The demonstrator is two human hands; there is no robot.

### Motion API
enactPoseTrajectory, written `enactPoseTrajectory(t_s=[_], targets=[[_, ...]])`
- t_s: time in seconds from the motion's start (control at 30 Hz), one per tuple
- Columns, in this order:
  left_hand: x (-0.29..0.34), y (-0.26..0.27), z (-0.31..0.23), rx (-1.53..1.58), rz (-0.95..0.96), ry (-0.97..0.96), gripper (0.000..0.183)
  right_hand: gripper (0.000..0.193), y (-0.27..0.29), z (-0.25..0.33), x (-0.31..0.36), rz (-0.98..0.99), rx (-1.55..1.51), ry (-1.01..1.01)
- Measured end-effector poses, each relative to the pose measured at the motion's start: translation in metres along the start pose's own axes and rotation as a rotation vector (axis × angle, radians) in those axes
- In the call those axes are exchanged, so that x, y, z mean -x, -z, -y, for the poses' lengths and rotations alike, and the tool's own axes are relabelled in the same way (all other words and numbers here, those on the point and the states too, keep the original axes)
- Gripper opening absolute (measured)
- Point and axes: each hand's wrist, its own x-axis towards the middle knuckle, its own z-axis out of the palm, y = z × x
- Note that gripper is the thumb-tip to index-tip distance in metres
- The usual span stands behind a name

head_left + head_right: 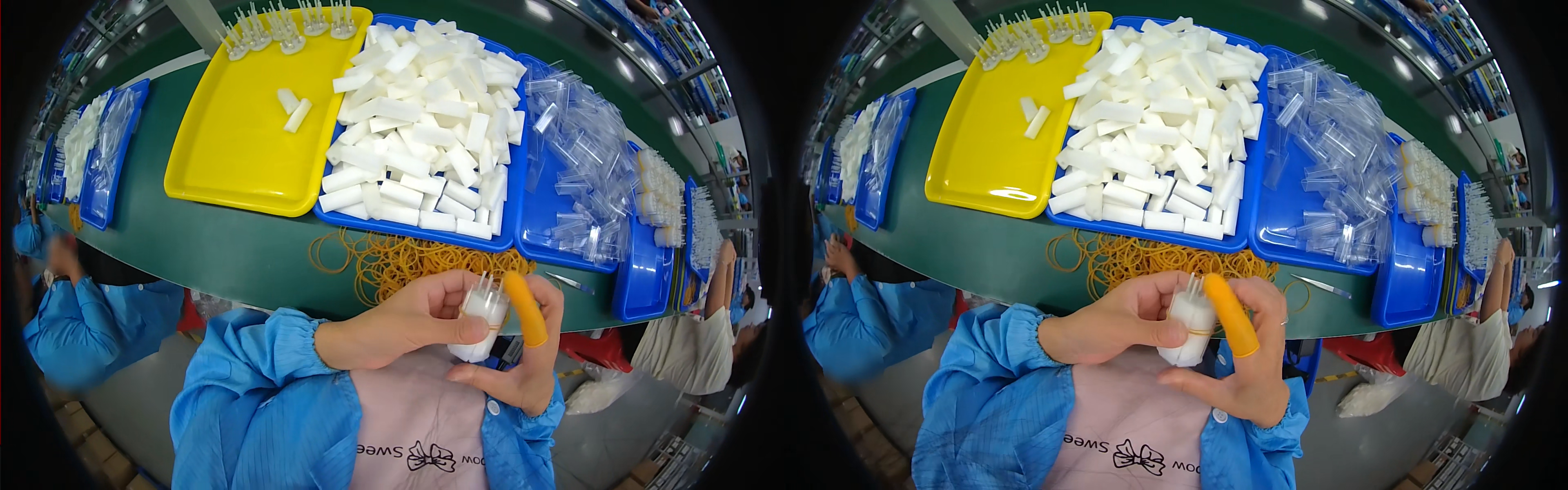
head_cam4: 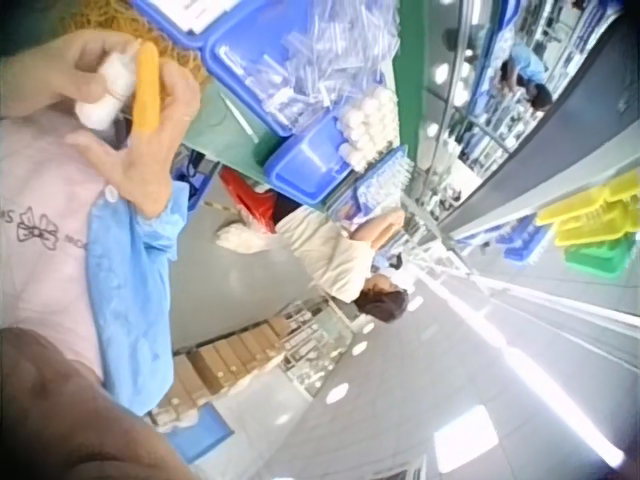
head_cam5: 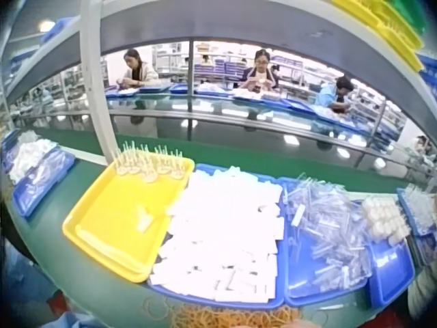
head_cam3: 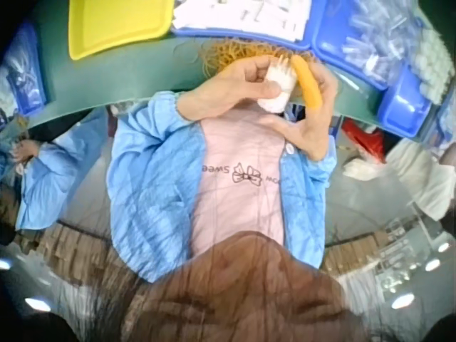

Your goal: The person assembles small white plastic components by inserting them into clear plastic sleeves. They use a pair of orange-handled scissors to cut a rubber band and secure the assembled parts together. The finished units are placed into a yellow tray on the assembly line.

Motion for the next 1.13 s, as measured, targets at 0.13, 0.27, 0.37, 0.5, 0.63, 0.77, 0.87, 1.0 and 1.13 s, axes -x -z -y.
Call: enactPoseTrajectory(t_s=[0.13,0.27,0.37,0.5,0.63,0.77,0.87,1.0,1.13], targets=[[0.0,0.0,0.005,-0.003,0.011,-0.016,0.058,0.079,0.004,-0.004,0.001,0.045,0.127,0.077],[0.001,-0.005,-0.004,0.204,0.032,0.039,0.05,0.078,0.0,-0.006,0.004,-0.03,-0.036,0.021],[0.002,-0.004,-0.005,0.056,0.042,-0.018,0.051,0.077,-0.003,0.001,0.003,-0.045,-0.006,-0.022],[0.003,-0.005,0.003,0.059,-0.013,-0.055,0.046,0.079,-0.001,-0.002,0.004,-0.001,0.169,0.029],[0.004,-0.007,-0.004,0.207,0.001,0.06,0.041,0.079,-0.001,-0.003,0.005,-0.052,0.124,0.055],[0.003,-0.006,0.001,0.074,-0.024,-0.045,0.041,0.077,-0.001,0.0,0.0,-0.028,0.208,0.065],[0.002,-0.005,0.006,0.12,-0.056,-0.017,0.041,0.074,-0.001,-0.001,0.0,-0.035,0.228,0.067],[0.002,-0.004,0.001,0.198,-0.031,0.057,0.046,0.075,-0.001,-0.004,0.003,-0.036,0.174,0.063],[0.001,-0.001,0.006,0.023,-0.048,-0.088,0.055,0.08,-0.004,-0.004,0.004,-0.014,0.198,0.021]])
